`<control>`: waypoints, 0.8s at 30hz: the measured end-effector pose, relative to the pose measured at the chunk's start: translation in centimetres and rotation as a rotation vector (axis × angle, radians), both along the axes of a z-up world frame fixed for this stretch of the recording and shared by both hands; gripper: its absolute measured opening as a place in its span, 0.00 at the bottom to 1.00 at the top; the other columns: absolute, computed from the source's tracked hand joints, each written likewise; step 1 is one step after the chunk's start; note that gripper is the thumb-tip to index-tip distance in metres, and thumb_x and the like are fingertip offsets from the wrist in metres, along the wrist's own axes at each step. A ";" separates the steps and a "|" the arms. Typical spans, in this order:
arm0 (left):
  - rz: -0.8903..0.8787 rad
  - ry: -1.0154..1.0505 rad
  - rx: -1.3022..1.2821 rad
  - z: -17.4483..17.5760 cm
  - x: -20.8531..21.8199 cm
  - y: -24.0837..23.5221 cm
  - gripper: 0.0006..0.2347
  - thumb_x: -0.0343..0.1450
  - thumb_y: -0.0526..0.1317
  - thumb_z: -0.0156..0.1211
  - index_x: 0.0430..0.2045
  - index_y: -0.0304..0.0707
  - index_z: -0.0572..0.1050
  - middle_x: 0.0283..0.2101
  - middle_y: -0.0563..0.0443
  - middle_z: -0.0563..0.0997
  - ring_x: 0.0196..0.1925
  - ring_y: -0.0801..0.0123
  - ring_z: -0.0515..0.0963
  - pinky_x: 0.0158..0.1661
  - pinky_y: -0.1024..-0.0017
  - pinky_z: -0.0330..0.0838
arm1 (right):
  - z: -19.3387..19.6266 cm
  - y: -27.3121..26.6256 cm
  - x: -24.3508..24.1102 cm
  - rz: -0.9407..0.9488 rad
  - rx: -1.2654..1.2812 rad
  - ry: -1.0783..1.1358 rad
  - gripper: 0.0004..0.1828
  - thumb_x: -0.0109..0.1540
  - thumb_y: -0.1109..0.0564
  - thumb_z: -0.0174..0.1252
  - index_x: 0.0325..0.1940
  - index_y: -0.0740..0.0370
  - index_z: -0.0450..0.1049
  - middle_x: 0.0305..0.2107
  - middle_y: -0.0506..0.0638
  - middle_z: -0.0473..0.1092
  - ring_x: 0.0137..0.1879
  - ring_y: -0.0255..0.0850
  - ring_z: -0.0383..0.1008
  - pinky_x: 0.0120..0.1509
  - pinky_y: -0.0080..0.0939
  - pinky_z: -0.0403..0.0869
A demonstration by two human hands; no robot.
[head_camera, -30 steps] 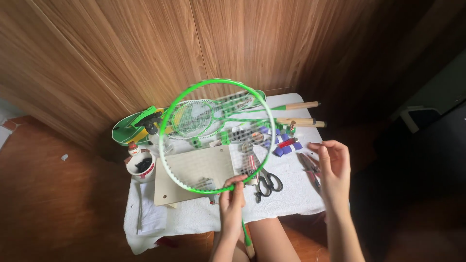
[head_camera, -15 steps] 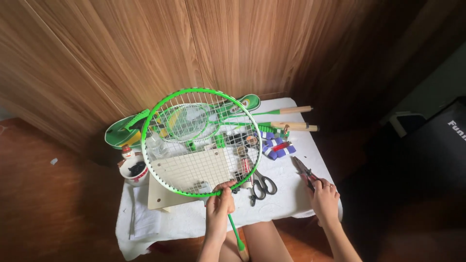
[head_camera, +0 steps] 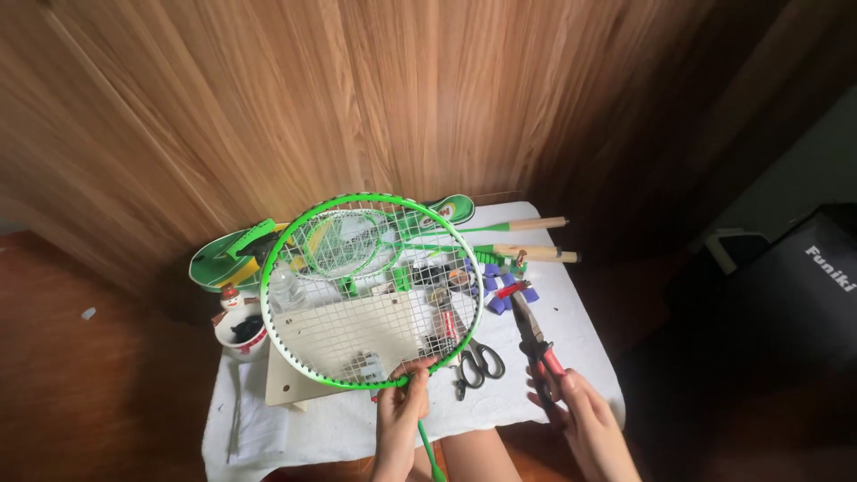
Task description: Repairing or inspecting a badminton racket stringing.
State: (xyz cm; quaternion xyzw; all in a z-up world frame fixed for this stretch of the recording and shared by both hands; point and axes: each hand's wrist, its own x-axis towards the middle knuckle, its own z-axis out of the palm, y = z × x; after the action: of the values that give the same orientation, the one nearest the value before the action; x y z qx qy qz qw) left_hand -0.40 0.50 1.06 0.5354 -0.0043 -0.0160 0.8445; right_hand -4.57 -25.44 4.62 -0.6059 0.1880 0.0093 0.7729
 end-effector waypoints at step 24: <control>-0.013 0.013 0.019 -0.1 -0.8 -0.4 0.11 0.75 0.39 0.57 0.45 0.31 0.82 0.16 0.66 0.56 0.18 0.83 0.52 0.21 0.77 0.45 | -0.9 1.0 -1.1 0.037 -0.297 -0.206 0.19 0.69 0.49 0.46 0.36 0.65 0.74 0.45 0.49 0.71 0.35 0.36 0.66 0.43 0.39 0.70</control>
State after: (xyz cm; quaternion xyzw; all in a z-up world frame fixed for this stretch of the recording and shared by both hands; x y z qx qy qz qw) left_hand -1.20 0.12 0.95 0.5431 -0.0022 -0.0247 0.8393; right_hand -5.63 -24.41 3.70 -0.7146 0.0959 -0.0663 0.6897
